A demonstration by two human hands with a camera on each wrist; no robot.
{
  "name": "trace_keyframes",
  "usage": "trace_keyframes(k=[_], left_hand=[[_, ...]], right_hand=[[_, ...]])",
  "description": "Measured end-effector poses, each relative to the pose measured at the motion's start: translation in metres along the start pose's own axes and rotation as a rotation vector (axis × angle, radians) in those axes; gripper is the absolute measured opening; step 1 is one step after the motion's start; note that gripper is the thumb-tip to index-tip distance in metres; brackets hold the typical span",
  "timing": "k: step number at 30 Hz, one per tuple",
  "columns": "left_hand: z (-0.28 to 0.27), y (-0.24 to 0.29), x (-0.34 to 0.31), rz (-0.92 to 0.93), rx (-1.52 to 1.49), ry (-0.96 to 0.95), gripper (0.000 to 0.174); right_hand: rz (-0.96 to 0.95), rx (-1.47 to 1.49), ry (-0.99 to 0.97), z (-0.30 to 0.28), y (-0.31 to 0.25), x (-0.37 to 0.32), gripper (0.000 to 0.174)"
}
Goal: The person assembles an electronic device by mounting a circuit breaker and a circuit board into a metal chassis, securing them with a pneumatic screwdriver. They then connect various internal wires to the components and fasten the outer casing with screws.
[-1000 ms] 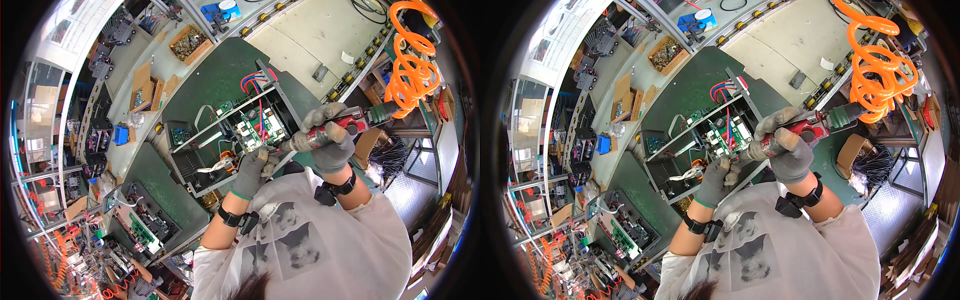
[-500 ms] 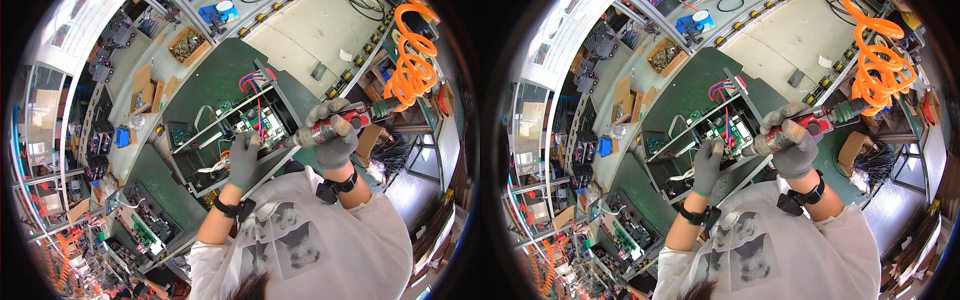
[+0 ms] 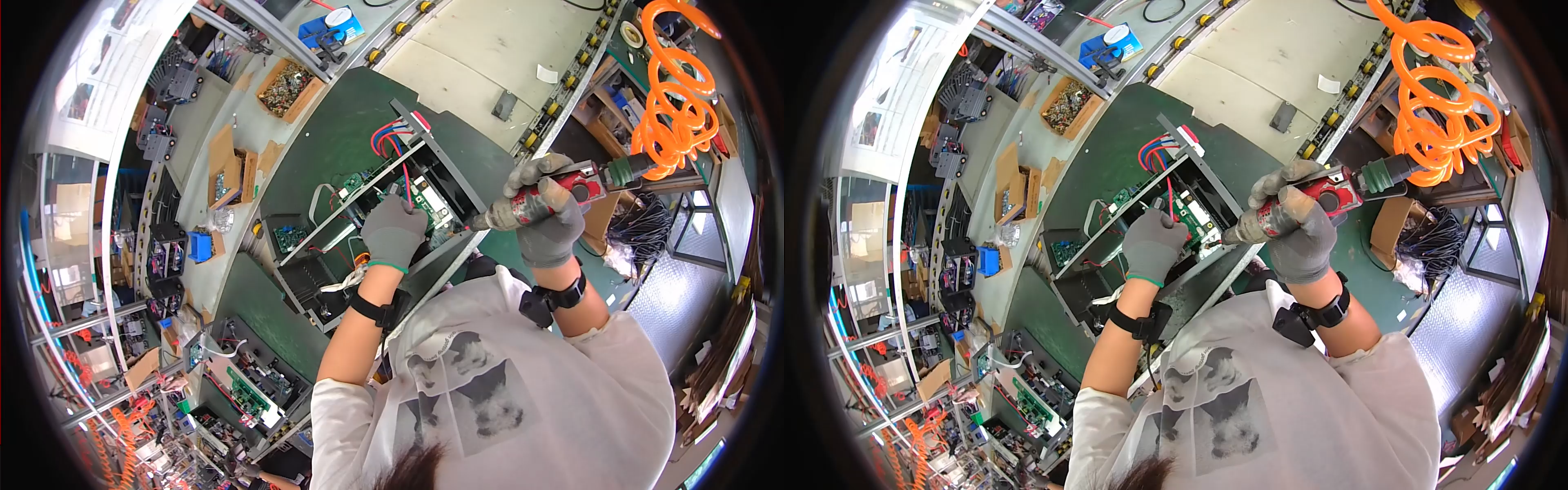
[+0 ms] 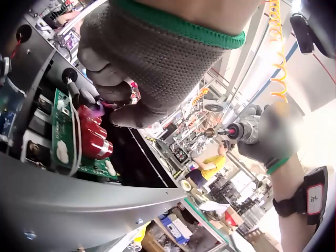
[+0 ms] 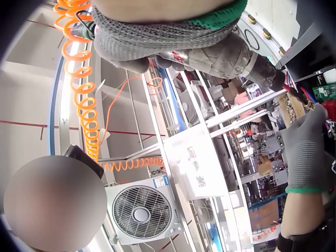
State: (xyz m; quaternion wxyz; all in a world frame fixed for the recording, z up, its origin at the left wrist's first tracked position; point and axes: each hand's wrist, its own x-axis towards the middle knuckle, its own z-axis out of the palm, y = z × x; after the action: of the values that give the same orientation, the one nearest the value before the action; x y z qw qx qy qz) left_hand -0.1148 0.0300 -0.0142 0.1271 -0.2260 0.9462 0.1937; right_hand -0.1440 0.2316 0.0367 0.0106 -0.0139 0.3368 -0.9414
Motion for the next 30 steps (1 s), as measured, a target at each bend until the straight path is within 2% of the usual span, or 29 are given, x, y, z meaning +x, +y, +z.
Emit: trace_keyframes(k=[2,4,5,7,8,9,11,13,15,16,18,19,21,23,25,26,29,30], left_hand=[[0.010,-0.005,0.004,0.074,0.004,0.026,0.021],[0.021,-0.012,0.009,0.191,-0.414,-0.114,0.020],[0.023,-0.016,0.011,0.193,-0.411,-0.116,0.020],[0.017,-0.024,0.011,0.306,-0.606,-0.042,0.024],[0.021,-0.029,0.011,0.255,-0.572,0.053,0.026],[0.016,-0.024,0.007,0.254,-0.569,0.050,0.026],[0.002,-0.011,-0.003,0.021,-0.345,0.180,0.028],[0.009,-0.016,-0.006,0.020,-0.304,0.184,0.031],[0.017,-0.022,-0.009,0.033,-0.059,0.254,0.030],[0.016,-0.023,-0.007,0.033,-0.056,0.254,0.030],[0.007,-0.024,-0.003,-0.041,-0.175,-0.001,0.033],[0.005,-0.027,0.001,-0.044,-0.175,0.003,0.033],[0.009,-0.039,0.011,-0.031,-0.364,-0.055,0.035],[0.019,-0.054,0.021,-0.024,-0.439,-0.037,0.033],[0.010,-0.048,0.022,-0.084,-0.553,0.139,0.031],[-0.002,-0.040,0.015,-0.105,-0.519,0.177,0.031],[-0.009,-0.037,0.021,-0.194,-0.519,0.193,0.031],[-0.009,-0.035,0.025,-0.288,-0.667,0.149,0.028]], right_hand=[[0.004,0.013,0.057,0.000,-0.001,0.000,0.025],[0.009,0.026,0.110,-0.002,-0.001,0.001,0.026],[-0.015,0.013,0.094,-0.007,0.000,0.003,0.027],[-0.041,0.001,0.088,-0.009,-0.002,0.002,0.027],[-0.007,0.011,0.093,-0.006,-0.007,0.000,0.027],[0.027,0.022,0.097,-0.004,-0.009,-0.001,0.028],[-0.001,0.004,0.100,-0.011,-0.004,0.000,0.027],[-0.032,-0.016,0.099,-0.013,-0.003,0.001,0.027],[0.000,-0.004,0.095,-0.011,-0.004,0.000,0.025],[0.000,-0.002,0.096,-0.012,-0.003,0.000,0.025],[0.009,0.022,0.107,-0.012,-0.001,0.000,0.025],[0.011,0.024,0.103,-0.012,0.000,0.001,0.025],[0.011,0.014,0.095,-0.013,0.001,0.001,0.026],[0.024,0.022,0.094,-0.012,0.001,0.000,0.026],[0.034,0.029,0.094,-0.011,0.001,0.000,0.025],[0.024,0.017,0.087,-0.012,0.002,0.000,0.025],[0.014,-0.003,0.082,-0.011,0.003,-0.001,0.026],[0.016,-0.008,0.082,-0.010,0.003,-0.001,0.026]])
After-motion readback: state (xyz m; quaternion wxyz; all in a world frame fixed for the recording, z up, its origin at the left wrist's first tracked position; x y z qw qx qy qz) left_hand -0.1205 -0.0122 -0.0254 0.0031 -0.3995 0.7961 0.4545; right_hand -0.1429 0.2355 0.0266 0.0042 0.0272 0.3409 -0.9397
